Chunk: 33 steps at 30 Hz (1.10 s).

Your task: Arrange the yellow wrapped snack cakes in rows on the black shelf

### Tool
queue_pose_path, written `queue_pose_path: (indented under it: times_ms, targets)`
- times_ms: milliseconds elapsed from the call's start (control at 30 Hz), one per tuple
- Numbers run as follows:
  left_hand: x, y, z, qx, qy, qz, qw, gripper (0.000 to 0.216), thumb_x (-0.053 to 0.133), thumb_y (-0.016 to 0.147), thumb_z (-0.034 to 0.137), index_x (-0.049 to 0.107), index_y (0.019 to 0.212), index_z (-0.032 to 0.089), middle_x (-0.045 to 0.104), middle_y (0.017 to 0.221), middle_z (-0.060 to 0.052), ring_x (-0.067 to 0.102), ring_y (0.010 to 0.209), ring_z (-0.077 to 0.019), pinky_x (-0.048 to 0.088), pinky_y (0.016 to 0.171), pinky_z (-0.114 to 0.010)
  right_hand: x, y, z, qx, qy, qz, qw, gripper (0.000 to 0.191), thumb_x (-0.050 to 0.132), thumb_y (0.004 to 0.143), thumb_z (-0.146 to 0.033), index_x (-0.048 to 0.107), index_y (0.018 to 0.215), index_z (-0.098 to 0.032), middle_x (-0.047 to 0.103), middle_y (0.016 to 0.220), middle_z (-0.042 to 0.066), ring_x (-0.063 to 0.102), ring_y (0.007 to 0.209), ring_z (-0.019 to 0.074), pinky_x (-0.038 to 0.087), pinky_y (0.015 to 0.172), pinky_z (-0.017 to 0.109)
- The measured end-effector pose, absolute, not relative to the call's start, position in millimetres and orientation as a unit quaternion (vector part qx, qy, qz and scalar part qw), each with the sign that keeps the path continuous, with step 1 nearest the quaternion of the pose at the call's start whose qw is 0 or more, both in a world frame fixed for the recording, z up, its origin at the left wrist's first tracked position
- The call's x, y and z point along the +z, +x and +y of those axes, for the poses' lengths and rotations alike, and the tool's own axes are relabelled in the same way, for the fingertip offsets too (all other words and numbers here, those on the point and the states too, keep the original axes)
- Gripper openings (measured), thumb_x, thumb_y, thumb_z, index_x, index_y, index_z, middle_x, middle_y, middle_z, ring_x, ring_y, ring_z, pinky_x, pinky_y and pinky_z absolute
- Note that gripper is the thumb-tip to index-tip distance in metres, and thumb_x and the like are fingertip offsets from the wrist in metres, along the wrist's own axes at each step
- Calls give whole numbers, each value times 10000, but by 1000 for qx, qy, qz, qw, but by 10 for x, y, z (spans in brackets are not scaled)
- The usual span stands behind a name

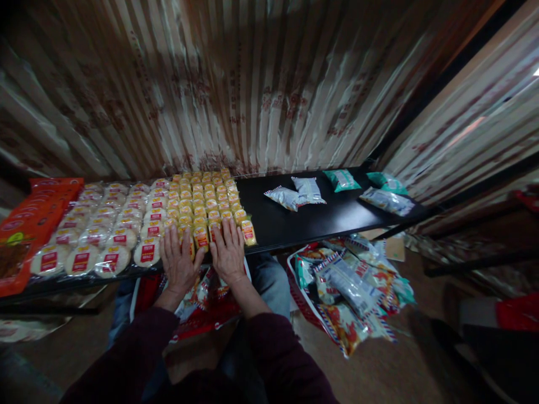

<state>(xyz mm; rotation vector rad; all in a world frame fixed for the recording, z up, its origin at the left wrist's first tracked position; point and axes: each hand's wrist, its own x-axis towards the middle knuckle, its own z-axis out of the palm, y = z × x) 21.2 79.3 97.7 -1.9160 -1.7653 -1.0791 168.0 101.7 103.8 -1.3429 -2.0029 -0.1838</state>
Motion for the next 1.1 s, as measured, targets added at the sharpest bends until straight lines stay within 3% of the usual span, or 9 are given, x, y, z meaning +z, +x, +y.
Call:
queue_pose_path:
  times_ms: [133,833,1100]
  targets:
    - [969,226,824,-380,-669,-622,145,615,546,865,440,436,1394,145,237,1541,-208,125,1448,-345,178,1128,-604,1060,1712,1068,-77,-519,-780,341,495,445,942,-325,394,1421,-211,263,1556,112,127,1460,281,184,1143,556]
    - [945,238,813,-410,-663,-612,136,611,522,872,418,411,1412,153,223,1549,-196,149,1447,-326,158,1139,-583,1041,1840,946,-105,-505,-789,333,492,425,943,-267,382,1430,-213,274,1552,106,133,1460,269,221,1145,521]
    - [1010,173,703,-417,-660,-610,133,545,482,887,358,440,1381,132,232,1545,-202,130,1449,-327,163,1137,-570,806,1913,538,-21,-433,-815,385,442,439,909,-197,474,1349,-167,431,1455,139,316,1394,261,321,1108,508]
